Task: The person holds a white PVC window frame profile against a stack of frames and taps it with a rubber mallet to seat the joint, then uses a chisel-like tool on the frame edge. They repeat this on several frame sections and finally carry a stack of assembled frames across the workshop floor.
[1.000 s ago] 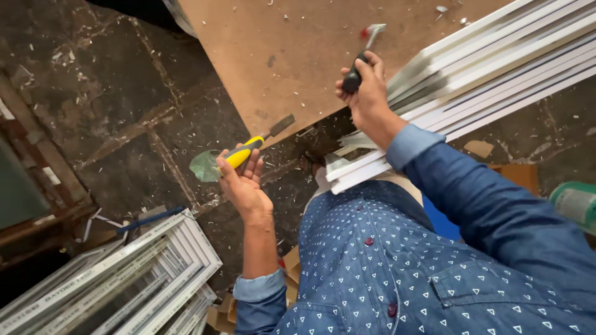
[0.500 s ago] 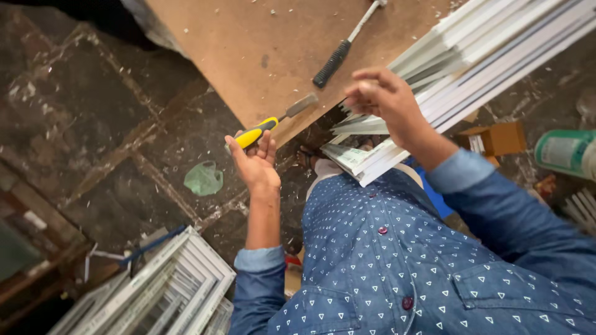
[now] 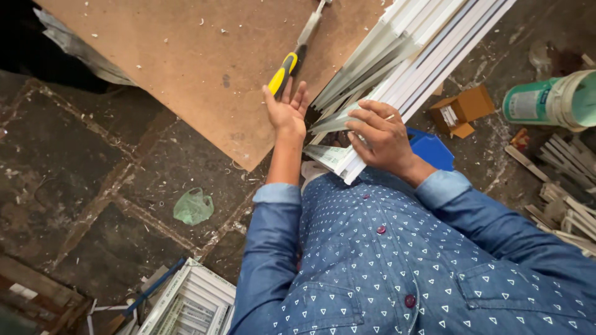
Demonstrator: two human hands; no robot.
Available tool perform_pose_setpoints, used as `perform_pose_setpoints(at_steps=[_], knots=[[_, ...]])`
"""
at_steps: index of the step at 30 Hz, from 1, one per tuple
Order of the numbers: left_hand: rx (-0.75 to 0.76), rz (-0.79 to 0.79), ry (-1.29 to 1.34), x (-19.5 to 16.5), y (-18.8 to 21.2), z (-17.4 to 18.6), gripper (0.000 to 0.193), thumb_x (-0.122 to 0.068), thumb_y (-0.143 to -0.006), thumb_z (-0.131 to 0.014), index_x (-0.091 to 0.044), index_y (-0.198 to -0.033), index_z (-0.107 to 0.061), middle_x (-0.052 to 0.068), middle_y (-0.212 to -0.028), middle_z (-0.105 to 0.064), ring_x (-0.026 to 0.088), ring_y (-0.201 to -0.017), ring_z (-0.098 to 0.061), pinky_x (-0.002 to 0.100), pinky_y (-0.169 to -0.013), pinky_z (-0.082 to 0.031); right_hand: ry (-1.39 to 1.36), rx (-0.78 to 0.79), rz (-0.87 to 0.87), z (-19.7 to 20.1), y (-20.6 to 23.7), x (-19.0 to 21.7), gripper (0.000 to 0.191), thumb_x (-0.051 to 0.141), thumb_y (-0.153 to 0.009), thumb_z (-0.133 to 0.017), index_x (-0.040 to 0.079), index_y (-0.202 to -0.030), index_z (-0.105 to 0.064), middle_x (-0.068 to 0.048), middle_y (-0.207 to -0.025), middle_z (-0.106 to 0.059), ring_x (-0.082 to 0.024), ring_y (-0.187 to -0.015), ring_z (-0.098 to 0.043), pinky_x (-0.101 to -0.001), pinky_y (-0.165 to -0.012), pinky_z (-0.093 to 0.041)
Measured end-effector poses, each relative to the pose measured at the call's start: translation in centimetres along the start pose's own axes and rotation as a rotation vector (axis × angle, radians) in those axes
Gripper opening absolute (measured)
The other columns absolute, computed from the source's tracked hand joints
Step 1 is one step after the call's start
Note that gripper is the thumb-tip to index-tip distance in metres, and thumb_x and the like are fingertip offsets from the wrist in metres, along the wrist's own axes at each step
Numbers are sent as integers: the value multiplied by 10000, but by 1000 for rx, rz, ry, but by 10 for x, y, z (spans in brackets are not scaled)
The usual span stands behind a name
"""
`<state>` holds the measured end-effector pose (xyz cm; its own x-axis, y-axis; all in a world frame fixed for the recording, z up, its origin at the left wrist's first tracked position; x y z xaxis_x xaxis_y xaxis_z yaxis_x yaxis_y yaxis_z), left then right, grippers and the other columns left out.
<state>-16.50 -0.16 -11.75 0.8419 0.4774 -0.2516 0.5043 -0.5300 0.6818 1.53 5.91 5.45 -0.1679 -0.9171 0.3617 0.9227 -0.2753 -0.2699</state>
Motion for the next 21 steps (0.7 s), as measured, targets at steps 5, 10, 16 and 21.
perform_pose_setpoints(at_steps=[5,10,16,21], knots=[[14,124,-455,1,-9,1,628,-609,-990,-467,-95,-1332,-583,108,-1298,-702,239,-1063,-724,381,-833,-585,-7,-12,-1,0,1,-1,165,128,-887,-758,92,-1047,-749,-71,-1242,-708,-291,-1289,-614,-441,-1090,-464],[14,56,-515,-23,-5,21,469,-494,-988,-566,-103,-1239,-632,64,-1147,-735,211,-977,-724,376,-808,-585,-17,-24,0,1,1,-1,152,118,-880,-765,96,-1030,-748,-65,-1233,-709,-289,-1297,-615,-438,-1088,-462],[-129,-168,-407,-40,30,103,427,-412,-1057,-674,-56,-879,-520,119,-810,-662,252,-830,-774,384,-737,-618,-23,3,32,-1,3,-7,121,124,-891,-772,117,-1011,-753,-46,-1201,-706,-285,-1308,-599,-442,-1110,-449],[-358,-544,-647,-44,88,187,350,-376,-993,-664,-32,-956,-717,90,-910,-762,173,-784,-698,289,-688,-561,24,33,83,2,-3,-6,108,155,-926,-770,141,-1032,-763,-22,-1164,-723,-291,-1299,-598,-437,-1115,-393]])
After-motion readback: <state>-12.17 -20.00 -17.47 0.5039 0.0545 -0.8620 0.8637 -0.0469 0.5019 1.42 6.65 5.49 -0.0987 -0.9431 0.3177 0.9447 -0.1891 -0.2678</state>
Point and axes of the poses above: each hand's wrist, its own y-axis away from the middle knuckle, its own z-axis out of the back of the hand, x = y × z, the point moved 4 cm from there along -y, towards the middle knuckle
